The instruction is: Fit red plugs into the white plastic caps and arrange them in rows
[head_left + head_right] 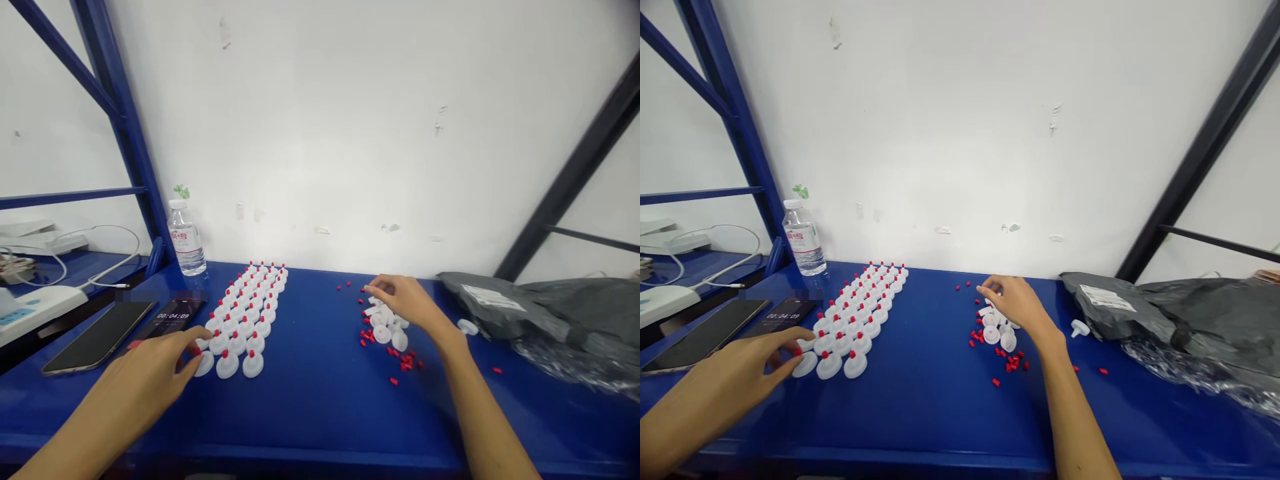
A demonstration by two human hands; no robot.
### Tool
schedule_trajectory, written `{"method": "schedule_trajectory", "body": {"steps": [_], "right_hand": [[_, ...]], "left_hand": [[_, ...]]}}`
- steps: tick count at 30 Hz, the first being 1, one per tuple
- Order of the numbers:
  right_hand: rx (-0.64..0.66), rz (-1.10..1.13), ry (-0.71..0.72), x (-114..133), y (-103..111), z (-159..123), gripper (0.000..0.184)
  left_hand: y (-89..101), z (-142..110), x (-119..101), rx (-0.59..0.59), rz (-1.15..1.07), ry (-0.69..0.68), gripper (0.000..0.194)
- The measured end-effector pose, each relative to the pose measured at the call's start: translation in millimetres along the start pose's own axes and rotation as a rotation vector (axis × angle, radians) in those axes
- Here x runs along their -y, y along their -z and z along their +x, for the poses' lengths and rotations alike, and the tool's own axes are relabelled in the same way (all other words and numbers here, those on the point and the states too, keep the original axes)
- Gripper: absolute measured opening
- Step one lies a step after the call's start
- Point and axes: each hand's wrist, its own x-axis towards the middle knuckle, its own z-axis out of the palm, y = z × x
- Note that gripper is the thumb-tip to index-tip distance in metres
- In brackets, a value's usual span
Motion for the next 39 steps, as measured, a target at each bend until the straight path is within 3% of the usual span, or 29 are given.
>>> {"method": "schedule_trajectory", "body": {"steps": [3, 6, 8, 11, 14, 17, 24, 32, 39], "right_hand": [[0.108, -0.043, -0.043, -11.2, 5.8, -1.9, 0.036], [0.163, -0.068, -0.07, -14.9, 5.1, -2.4, 0.036], [0.176, -0.085, -0.075, -13.7, 1.6, -1.9, 0.033], [0.199, -0.088, -0.061, -10.7, -4.4, -0.5, 0.025], [0.198, -0.091, -0.037, -9.9, -8.0, 0.6, 0.02], [0.176, -0.119, -0.045, -11.7, -8.8, 0.6, 0.02], [0.138, -0.09, -0.04, -15.0, -6.6, 0.2, 0.018], [-0.147, 0.014, -0.005, -4.4, -5.8, 2.1, 0.031], [-0.073, 0.223, -0.069, -4.3, -19.0, 5.2, 0.03]], "left_hand": [[5.7, -8.5, -8.3, -0.008, 0.109, 0.059, 0.046], [4.5, -22.5, -37.8, -0.105, 0.105, 0.066, 0.049], [-3.1, -30.2, -71.5, -0.087, -0.021, -0.1, 0.042], [-20.7, -29.9, -132.6, 0.086, -0.155, -0.389, 0.033], [-39.7, -11.6, -185.3, 0.171, -0.135, -0.565, 0.028], [-57.4, 15.5, -214.6, 0.151, -0.04, -0.68, 0.023], [-87.8, 56.3, -219.6, 0.093, 0.083, -0.845, 0.021], [-94.5, 54.5, -214.1, 0.033, 0.033, -0.906, 0.019], [-92.0, 50.7, -212.6, 0.083, -0.017, -0.953, 0.016]]}}
